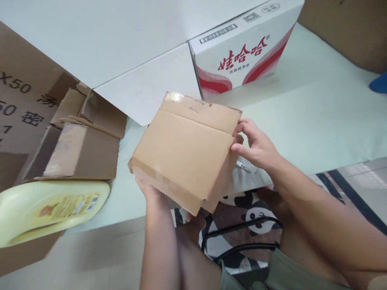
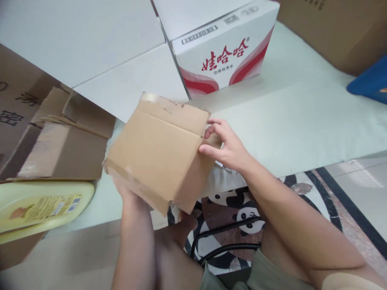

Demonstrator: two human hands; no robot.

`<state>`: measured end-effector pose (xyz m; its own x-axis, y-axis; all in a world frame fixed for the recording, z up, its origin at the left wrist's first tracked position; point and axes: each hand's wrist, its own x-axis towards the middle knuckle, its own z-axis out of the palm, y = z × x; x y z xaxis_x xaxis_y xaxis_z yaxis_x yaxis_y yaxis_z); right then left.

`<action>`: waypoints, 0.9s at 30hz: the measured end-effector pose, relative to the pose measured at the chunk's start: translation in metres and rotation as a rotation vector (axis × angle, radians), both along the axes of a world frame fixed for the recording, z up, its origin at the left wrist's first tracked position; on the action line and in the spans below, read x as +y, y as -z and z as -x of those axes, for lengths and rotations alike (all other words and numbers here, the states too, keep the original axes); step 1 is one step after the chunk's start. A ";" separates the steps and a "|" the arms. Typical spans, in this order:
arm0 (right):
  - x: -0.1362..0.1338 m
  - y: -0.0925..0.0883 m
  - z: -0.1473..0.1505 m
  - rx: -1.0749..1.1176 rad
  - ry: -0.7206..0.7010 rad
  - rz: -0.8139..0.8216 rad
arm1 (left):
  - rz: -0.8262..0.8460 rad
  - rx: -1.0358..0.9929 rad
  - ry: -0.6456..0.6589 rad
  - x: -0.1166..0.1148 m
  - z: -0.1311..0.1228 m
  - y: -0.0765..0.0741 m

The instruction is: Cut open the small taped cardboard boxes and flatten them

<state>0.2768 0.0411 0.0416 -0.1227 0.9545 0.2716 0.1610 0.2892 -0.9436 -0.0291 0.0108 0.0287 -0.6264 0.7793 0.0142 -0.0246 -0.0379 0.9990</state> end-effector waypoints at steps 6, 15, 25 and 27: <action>-0.003 0.004 0.013 0.089 -0.085 0.123 | -0.124 -0.212 -0.034 0.003 -0.019 -0.009; -0.005 0.004 0.018 -0.470 0.410 -0.002 | -0.158 -0.357 0.333 -0.014 -0.015 -0.005; -0.001 0.003 0.018 -0.323 0.282 0.347 | -0.113 -0.307 0.329 -0.010 -0.009 -0.001; 0.003 0.007 0.017 0.026 0.254 0.456 | -0.211 -0.245 0.308 -0.008 -0.013 -0.002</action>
<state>0.2597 0.0439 0.0347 0.1294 0.9754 -0.1786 0.1477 -0.1971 -0.9692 -0.0162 0.0031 0.0306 -0.3706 0.9259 0.0735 -0.3015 -0.1947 0.9334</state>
